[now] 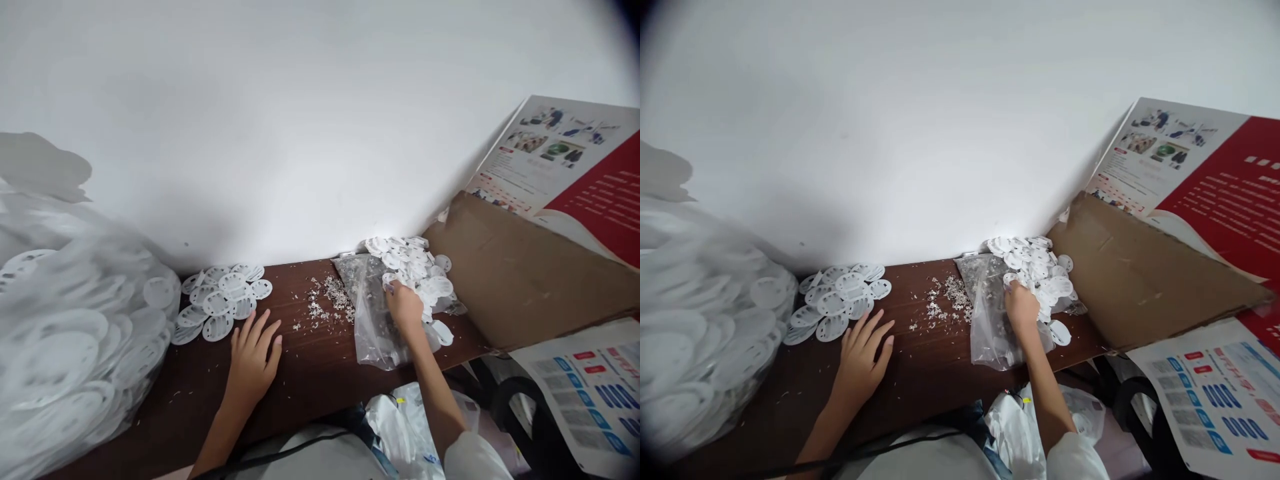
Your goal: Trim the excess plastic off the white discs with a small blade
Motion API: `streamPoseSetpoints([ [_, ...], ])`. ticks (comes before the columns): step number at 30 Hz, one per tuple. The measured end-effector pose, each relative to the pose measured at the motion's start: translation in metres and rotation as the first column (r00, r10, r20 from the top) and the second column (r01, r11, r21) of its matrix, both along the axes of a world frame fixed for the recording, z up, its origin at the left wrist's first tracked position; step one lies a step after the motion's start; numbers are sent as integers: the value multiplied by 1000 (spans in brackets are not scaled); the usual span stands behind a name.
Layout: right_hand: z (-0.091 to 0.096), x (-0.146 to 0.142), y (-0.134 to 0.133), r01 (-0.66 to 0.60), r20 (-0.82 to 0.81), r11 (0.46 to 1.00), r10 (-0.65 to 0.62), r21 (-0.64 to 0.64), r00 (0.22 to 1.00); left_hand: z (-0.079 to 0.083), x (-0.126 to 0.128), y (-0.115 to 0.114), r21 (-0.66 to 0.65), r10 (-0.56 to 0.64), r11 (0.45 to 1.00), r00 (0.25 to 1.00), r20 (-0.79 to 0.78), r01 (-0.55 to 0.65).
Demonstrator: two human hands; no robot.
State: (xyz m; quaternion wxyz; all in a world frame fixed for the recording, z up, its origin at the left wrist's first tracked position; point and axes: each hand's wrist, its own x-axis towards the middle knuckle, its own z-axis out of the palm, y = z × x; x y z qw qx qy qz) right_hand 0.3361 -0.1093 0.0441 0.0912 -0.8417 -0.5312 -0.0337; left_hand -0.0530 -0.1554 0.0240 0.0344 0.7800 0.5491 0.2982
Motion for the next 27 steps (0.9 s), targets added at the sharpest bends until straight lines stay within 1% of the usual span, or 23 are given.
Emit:
streamPoseSetpoints([
  [2,3,-4,-8,-22,11,996,21,83,1000,5,7,-4,-44,-30,998,994,102,34],
  [4,8,-12,-18,-93,37,976,87,198,996,10,15,-7,-91,-51,993,962,270,79],
  [5,11,-18,-24,-157,54,950,147,270,988,11,20,-7,-127,-50,986,926,375,105],
  [6,14,-26,-29,-237,74,913,226,331,971,13,25,-6,-175,-29,976,870,492,132],
  [7,17,-36,-34,-350,103,866,336,357,936,15,32,-4,-244,6,953,796,606,179],
  [8,18,-48,-38,-467,137,809,449,357,883,17,39,0,-305,50,919,693,719,250],
  [9,19,-62,-41,-578,169,744,556,334,814,20,47,5,-366,102,860,583,806,355],
  [11,15,-93,-46,-734,219,607,706,303,674,24,63,17,-405,223,742,374,900,534],
  [12,12,-108,-47,-793,234,537,764,286,602,25,69,24,-400,286,708,282,916,581],
  [13,8,-120,-47,-843,244,466,814,270,528,25,75,30,-401,342,712,214,915,576],
  [14,6,-129,-46,-869,236,422,845,257,480,24,78,37,-405,378,722,171,910,560],
  [15,4,-135,-44,-891,199,387,878,238,435,22,80,43,-408,397,732,146,906,545],
  [16,4,-137,-40,-896,144,375,898,239,415,19,80,49,-414,405,750,137,904,516],
  [17,5,-136,-35,-882,67,395,903,256,424,15,79,56,-423,410,766,139,902,483],
  [18,7,-133,-28,-855,-19,435,893,282,449,11,76,64,-432,408,786,153,900,443],
  [19,10,-128,-19,-807,-120,502,863,310,491,7,73,72,-450,408,799,190,893,398],
  [20,13,-123,-9,-759,-203,566,824,321,528,2,70,81,-450,393,828,229,891,333],
  [21,15,-119,2,-732,-255,614,789,296,559,-1,67,91,-438,367,863,280,887,253],
  [22,15,-117,12,-720,-278,652,756,238,593,-4,65,100,-422,340,888,360,869,182],
  [23,15,-116,23,-713,-285,680,727,170,625,-7,64,108,-399,303,905,440,846,144],
  [24,13,-118,31,-712,-302,695,703,99,644,-9,64,116,-369,264,920,493,829,129],
  [25,10,-121,39,-712,-318,701,685,44,655,-10,64,121,-330,224,937,530,818,112],
  [27,2,-130,47,-715,-344,699,668,-16,660,-13,65,128,-275,166,956,592,788,98],
])
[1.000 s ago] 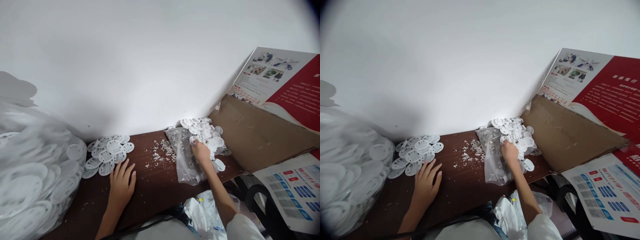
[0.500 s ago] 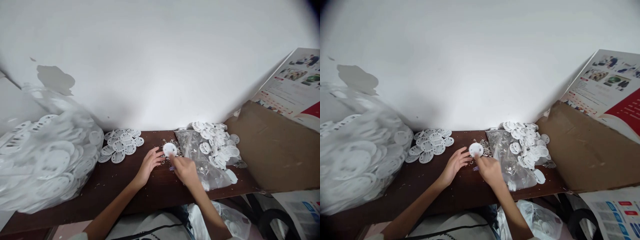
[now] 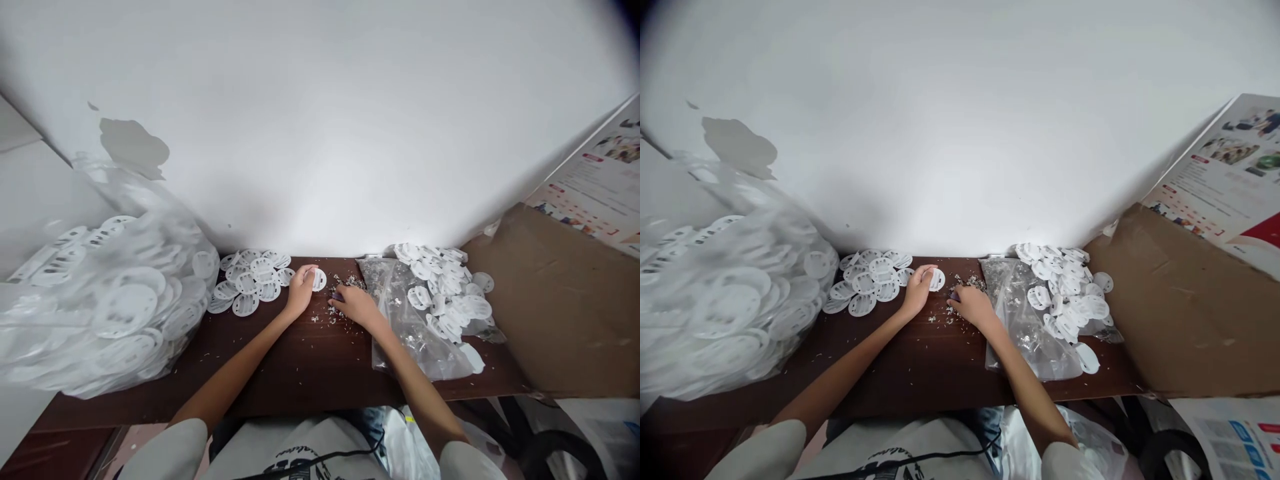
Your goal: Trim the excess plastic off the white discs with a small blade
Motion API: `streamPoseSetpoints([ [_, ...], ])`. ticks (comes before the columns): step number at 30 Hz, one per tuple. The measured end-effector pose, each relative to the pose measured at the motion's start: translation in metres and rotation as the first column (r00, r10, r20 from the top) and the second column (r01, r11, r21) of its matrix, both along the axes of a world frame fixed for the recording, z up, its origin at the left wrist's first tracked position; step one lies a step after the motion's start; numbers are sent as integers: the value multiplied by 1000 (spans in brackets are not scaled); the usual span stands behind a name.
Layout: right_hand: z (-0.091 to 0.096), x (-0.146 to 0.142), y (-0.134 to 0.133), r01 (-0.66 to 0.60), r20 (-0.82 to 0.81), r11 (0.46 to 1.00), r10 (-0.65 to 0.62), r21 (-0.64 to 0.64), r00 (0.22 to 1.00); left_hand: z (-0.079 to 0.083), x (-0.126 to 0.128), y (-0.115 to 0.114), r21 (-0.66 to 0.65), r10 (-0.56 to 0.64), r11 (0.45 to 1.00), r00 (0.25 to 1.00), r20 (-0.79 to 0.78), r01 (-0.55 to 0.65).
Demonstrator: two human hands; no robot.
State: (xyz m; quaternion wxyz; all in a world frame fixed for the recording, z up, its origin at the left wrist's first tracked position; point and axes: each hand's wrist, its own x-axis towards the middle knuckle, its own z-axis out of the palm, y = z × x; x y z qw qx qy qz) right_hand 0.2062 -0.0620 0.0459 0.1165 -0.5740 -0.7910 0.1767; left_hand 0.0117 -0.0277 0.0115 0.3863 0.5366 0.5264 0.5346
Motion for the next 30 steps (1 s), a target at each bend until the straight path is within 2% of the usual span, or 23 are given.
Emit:
streamPoseSetpoints([
  [4,-10,-9,1,-5,-7,1000,5,-17,1000,-4,0,0,31,-28,999,998,-48,29],
  [7,-6,-3,-1,-6,-62,1000,6,5,998,-6,-2,-2,33,-43,998,998,-40,44],
  [12,12,8,5,29,-275,994,2,109,961,-8,-5,-1,-5,-101,995,995,-24,101],
  [16,17,2,12,39,-466,983,49,177,883,-8,-6,-2,-32,-162,987,986,-45,160],
  [21,2,-16,13,85,-595,968,74,235,800,-7,-4,-4,-2,-188,982,978,-88,189],
  [25,-11,-20,11,115,-624,961,71,253,778,-4,-4,-6,-4,-189,982,976,-109,190],
  [30,-15,-20,10,166,-630,963,4,210,776,-3,-5,-5,-14,-200,980,972,-127,200],
])
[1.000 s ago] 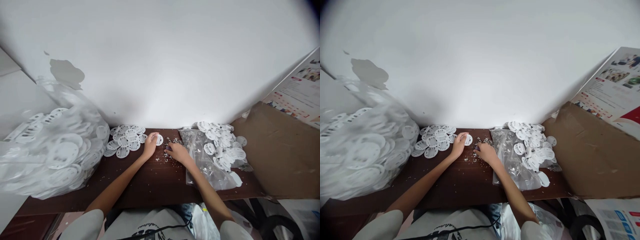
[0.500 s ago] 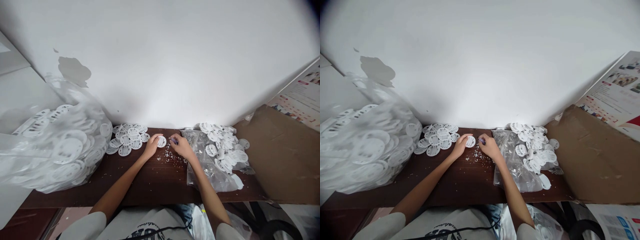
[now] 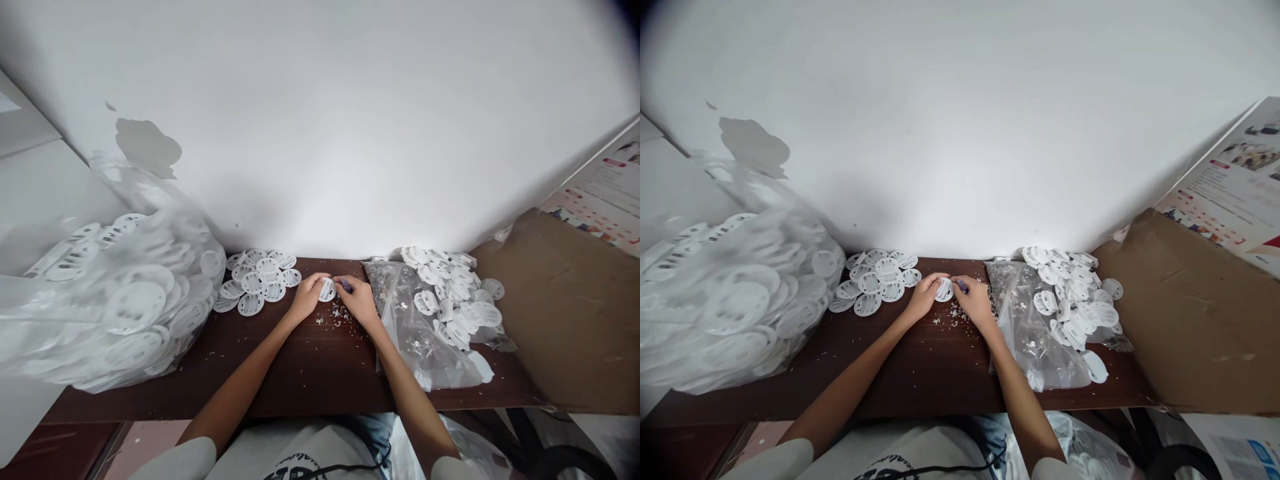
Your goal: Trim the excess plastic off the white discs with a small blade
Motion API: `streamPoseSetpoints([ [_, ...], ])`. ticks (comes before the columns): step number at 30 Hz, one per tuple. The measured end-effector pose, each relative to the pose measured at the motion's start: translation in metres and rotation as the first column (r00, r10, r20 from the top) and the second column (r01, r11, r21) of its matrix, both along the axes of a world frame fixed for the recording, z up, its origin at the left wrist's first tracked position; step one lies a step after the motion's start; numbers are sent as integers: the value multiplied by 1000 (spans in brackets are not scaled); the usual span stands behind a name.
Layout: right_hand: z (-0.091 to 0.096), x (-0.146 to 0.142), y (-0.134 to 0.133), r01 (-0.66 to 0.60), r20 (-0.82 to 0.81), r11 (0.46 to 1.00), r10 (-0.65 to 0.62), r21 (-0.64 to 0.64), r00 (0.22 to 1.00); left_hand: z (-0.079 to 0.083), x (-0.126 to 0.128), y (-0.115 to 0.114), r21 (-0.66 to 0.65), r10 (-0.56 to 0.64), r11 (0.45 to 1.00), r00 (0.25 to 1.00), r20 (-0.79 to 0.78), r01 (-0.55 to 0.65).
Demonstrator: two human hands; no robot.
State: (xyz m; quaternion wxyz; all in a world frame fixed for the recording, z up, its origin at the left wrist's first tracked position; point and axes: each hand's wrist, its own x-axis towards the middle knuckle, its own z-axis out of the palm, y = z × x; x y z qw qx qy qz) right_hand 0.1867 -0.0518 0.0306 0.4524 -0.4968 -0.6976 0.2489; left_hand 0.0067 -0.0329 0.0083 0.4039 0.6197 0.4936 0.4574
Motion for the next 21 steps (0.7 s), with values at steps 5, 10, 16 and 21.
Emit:
streamPoseSetpoints([
  [5,-3,0,-1,-3,2,999,3,-33,1000,-5,1,1,4,-7,1000,1000,-15,7],
  [10,-5,-1,-2,8,35,1000,-7,-30,999,-9,1,2,3,-22,1000,1000,-10,22],
  [16,-7,-4,-4,-8,59,1000,8,5,998,-7,0,1,-3,-33,999,999,-1,33],
  [21,-8,-6,-4,-8,60,1000,7,20,998,-5,-1,0,-2,-45,999,999,0,45],
])
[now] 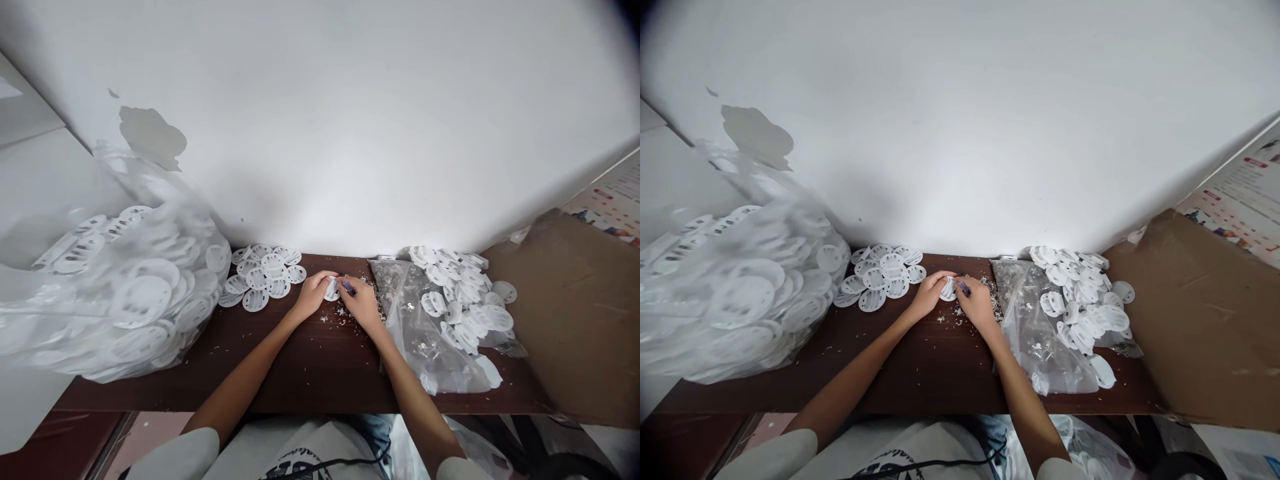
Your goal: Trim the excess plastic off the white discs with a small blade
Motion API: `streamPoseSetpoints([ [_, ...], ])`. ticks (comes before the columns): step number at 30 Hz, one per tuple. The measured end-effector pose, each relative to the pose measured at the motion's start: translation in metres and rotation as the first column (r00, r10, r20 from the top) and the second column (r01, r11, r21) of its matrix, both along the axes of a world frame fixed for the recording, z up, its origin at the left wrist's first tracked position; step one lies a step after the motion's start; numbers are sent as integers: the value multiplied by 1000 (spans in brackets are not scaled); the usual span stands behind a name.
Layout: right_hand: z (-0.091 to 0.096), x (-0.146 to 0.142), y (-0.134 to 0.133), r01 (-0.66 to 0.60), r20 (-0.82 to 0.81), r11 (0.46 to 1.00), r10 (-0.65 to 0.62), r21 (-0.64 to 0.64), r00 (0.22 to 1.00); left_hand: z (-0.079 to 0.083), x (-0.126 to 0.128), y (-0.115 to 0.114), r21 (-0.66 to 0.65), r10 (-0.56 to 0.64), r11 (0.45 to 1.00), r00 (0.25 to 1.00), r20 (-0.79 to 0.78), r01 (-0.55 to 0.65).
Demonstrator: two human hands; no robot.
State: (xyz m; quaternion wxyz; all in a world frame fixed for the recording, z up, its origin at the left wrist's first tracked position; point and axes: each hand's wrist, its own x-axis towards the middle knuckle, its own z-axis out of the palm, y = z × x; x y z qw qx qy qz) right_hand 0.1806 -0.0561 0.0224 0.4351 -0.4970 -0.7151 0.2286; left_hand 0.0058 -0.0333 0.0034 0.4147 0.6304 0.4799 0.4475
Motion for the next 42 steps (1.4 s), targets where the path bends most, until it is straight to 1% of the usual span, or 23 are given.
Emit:
streamPoseSetpoints([
  [5,-1,-1,0,1,7,1000,-1,-14,1000,2,0,0,3,9,1000,999,36,-9],
  [10,-2,-1,-1,4,2,1000,-4,-8,1000,4,0,-1,0,27,1000,999,29,-27],
  [18,1,-4,-2,58,-3,996,-58,-67,998,1,0,-2,0,26,1000,999,44,-26],
  [23,3,-4,-2,37,-20,993,-39,-114,999,3,-1,-2,1,25,1000,999,29,-25],
  [28,2,-2,-2,48,-65,986,-59,-159,996,5,-1,-4,-10,21,1000,1000,8,-21],
  [31,0,-1,-2,44,-103,981,-65,-190,993,8,-1,-5,6,15,1000,1000,13,-15],
  [34,-2,-2,-1,16,-131,979,-43,-204,990,10,-1,-6,18,14,1000,999,38,-15],
  [39,-5,-7,-2,-26,-179,977,-13,-212,984,8,-1,-6,26,-25,999,999,44,24],
  [42,-8,-10,-2,-28,-192,974,-16,-225,981,7,-2,-6,27,-29,999,998,53,28],
])
